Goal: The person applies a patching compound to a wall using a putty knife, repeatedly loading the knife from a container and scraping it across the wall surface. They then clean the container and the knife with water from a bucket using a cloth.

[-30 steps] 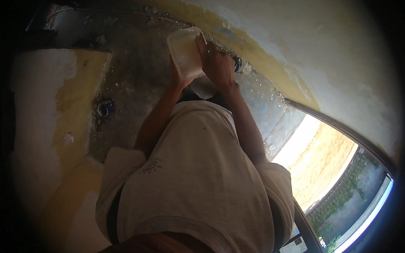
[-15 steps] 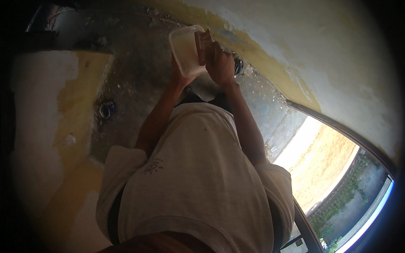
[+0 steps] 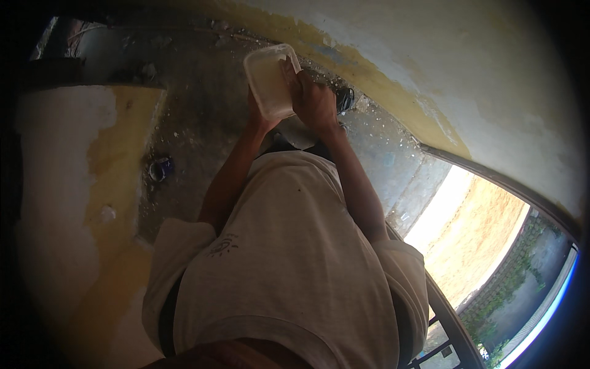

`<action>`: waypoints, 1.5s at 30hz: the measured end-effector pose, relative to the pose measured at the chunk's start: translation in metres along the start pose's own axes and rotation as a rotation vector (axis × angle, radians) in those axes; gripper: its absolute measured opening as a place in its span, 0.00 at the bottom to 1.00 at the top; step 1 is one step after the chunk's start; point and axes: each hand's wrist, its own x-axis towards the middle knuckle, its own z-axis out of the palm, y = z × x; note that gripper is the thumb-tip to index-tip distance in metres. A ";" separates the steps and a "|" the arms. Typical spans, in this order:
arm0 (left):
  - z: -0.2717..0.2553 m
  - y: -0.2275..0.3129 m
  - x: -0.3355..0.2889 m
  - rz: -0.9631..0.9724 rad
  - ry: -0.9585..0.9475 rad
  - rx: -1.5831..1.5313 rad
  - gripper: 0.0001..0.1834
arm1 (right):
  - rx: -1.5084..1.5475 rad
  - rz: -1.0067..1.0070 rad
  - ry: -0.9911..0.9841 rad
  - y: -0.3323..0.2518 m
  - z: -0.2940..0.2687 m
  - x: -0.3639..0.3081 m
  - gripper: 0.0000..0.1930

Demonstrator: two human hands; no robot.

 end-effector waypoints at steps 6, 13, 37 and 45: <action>0.013 0.006 -0.008 -0.065 -0.028 0.023 0.42 | -0.018 -0.013 0.027 -0.002 -0.002 -0.005 0.06; 0.022 0.004 -0.013 -0.040 -0.015 0.097 0.34 | 0.169 -0.082 0.034 -0.031 0.017 -0.022 0.08; 0.020 -0.003 -0.034 0.053 -0.024 0.247 0.33 | 0.143 0.025 -0.031 -0.026 0.008 -0.025 0.09; 0.009 0.000 -0.043 0.082 -0.148 0.138 0.31 | 0.249 0.004 -0.018 -0.025 0.012 -0.029 0.10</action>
